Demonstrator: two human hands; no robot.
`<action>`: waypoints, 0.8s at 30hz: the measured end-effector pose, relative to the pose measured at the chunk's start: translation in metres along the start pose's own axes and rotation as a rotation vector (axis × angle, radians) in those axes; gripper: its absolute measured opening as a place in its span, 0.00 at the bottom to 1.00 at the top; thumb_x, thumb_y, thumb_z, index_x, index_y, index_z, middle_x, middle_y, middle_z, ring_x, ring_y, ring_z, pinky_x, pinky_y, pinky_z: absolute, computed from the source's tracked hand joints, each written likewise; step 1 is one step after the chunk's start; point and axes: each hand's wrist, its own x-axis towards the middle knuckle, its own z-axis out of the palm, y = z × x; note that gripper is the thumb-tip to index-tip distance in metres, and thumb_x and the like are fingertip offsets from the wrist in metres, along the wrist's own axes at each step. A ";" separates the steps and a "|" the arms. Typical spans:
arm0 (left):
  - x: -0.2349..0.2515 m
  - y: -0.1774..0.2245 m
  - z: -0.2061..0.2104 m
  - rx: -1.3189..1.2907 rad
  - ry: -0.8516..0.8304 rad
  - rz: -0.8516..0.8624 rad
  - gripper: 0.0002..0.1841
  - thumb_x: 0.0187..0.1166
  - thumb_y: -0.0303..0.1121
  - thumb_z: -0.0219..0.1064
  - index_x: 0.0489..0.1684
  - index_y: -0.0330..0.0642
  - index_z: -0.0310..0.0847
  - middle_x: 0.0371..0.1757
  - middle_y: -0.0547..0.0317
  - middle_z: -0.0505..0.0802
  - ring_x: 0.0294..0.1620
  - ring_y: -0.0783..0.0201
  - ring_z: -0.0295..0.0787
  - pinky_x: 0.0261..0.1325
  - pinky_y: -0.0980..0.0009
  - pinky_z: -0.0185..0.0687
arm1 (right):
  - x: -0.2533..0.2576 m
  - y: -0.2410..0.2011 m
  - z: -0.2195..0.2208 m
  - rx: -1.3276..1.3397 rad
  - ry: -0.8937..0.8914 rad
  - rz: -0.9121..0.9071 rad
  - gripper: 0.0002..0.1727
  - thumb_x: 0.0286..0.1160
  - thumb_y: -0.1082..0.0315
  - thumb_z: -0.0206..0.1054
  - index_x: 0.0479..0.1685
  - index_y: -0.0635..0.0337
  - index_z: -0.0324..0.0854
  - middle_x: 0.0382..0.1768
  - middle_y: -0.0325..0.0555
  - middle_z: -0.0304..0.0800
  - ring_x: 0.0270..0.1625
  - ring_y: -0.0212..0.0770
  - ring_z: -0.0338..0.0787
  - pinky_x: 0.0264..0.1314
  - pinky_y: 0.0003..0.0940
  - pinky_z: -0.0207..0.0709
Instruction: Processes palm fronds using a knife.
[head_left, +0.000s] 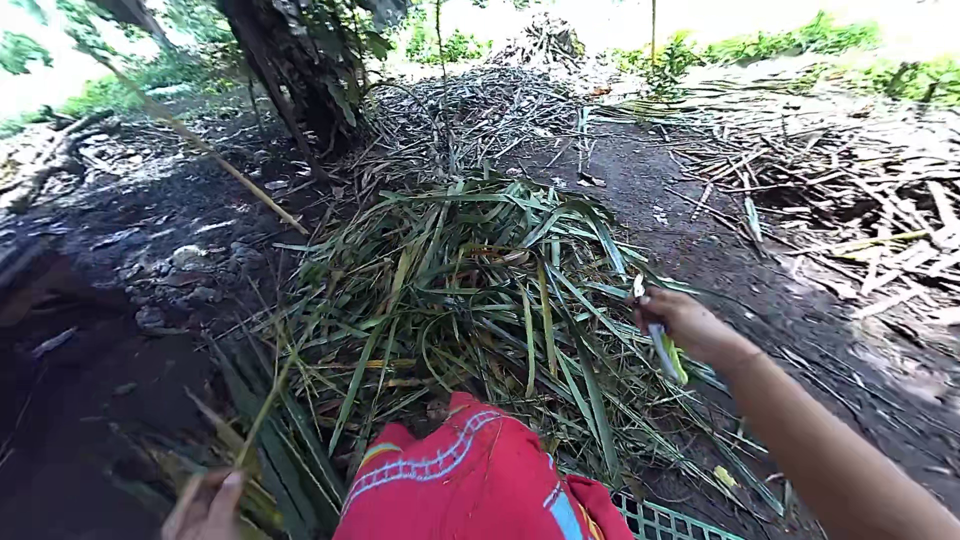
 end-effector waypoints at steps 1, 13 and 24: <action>0.002 0.023 0.035 -0.002 0.009 0.009 0.07 0.82 0.32 0.58 0.47 0.39 0.78 0.35 0.82 0.85 0.32 0.90 0.79 0.37 0.85 0.79 | -0.009 -0.001 0.033 -0.044 -0.126 -0.040 0.18 0.92 0.67 0.42 0.63 0.63 0.76 0.28 0.32 0.81 0.27 0.26 0.81 0.35 0.25 0.81; -0.009 0.178 0.194 -0.376 -0.431 0.201 0.11 0.84 0.28 0.49 0.39 0.50 0.78 0.26 0.85 0.78 0.21 0.90 0.66 0.24 0.90 0.60 | -0.101 -0.088 0.202 0.329 -0.764 -0.542 0.28 0.87 0.64 0.53 0.81 0.72 0.64 0.26 0.18 0.72 0.24 0.13 0.69 0.27 0.10 0.65; -0.028 0.190 0.195 -0.856 -0.630 -0.247 0.16 0.82 0.26 0.47 0.31 0.55 0.80 0.18 0.81 0.74 0.13 0.88 0.61 0.15 0.91 0.54 | -0.105 -0.079 0.194 0.179 -0.608 -0.779 0.27 0.86 0.63 0.59 0.75 0.78 0.72 0.36 0.27 0.88 0.32 0.08 0.75 0.36 0.07 0.71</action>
